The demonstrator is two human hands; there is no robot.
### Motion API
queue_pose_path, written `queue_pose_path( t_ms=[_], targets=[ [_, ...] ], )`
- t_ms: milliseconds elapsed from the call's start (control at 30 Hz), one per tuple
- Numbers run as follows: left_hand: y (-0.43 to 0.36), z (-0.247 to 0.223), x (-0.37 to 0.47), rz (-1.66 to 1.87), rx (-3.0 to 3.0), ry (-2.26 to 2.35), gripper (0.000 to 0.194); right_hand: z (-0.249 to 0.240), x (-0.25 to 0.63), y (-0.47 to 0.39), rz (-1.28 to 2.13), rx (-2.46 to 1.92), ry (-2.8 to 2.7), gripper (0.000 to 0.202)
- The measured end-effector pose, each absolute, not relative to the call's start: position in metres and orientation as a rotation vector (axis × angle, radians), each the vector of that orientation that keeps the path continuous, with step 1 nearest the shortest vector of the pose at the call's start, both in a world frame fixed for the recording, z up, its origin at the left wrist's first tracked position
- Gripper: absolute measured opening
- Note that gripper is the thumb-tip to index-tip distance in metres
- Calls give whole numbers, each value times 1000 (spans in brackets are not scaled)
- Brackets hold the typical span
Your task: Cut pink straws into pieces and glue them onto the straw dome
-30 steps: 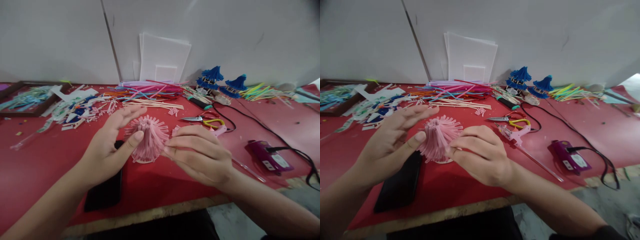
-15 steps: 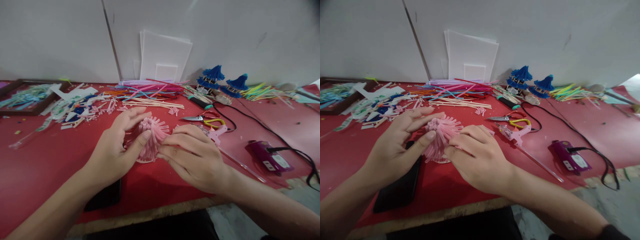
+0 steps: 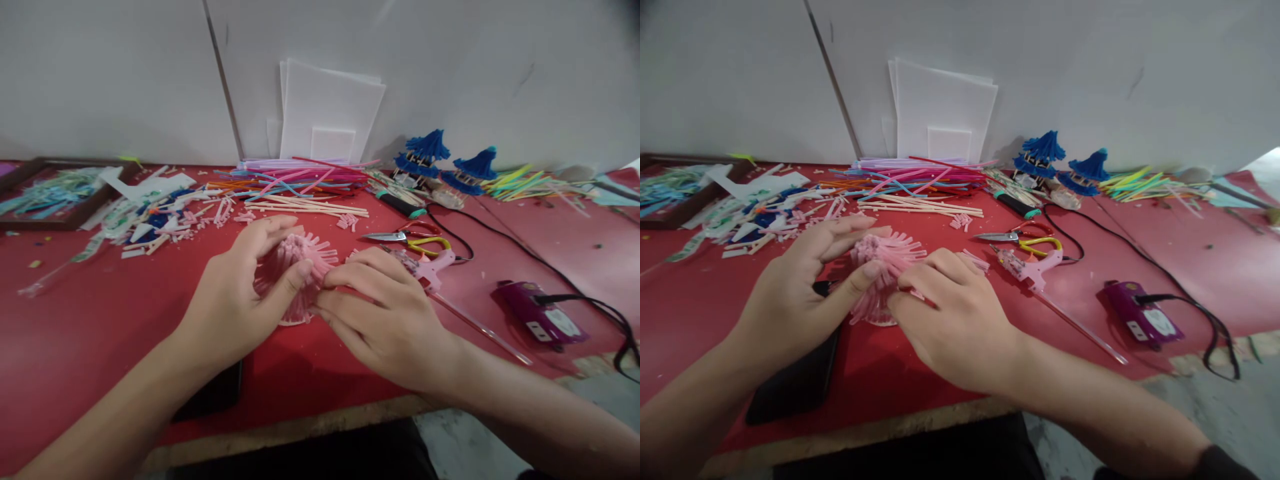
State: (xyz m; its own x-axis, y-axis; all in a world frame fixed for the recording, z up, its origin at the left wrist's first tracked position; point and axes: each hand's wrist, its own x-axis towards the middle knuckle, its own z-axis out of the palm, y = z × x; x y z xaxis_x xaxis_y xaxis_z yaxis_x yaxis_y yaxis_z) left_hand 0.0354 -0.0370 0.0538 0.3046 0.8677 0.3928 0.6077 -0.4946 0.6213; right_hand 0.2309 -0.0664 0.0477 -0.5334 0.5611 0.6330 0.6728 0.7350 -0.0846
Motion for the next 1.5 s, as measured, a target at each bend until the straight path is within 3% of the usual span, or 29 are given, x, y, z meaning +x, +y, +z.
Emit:
queue_pose_path(
  t_ms=[367, 600, 833, 1500],
  targets=[
    [-38, 55, 42, 1028, 2226, 1391, 40, 46, 233, -64, -229, -916, -2292, 21],
    [-38, 57, 44, 1016, 2209, 1422, 38, 22, 244, -43, -223, -587, -2178, 9],
    [-38, 57, 43, 1038, 2208, 1363, 39, -4, 244, -24, -285, -684, -2029, 26],
    [-36, 57, 43, 1036, 2180, 1429, 40, -1, 234, -16, 70, -535, -2044, 12]
  ],
)
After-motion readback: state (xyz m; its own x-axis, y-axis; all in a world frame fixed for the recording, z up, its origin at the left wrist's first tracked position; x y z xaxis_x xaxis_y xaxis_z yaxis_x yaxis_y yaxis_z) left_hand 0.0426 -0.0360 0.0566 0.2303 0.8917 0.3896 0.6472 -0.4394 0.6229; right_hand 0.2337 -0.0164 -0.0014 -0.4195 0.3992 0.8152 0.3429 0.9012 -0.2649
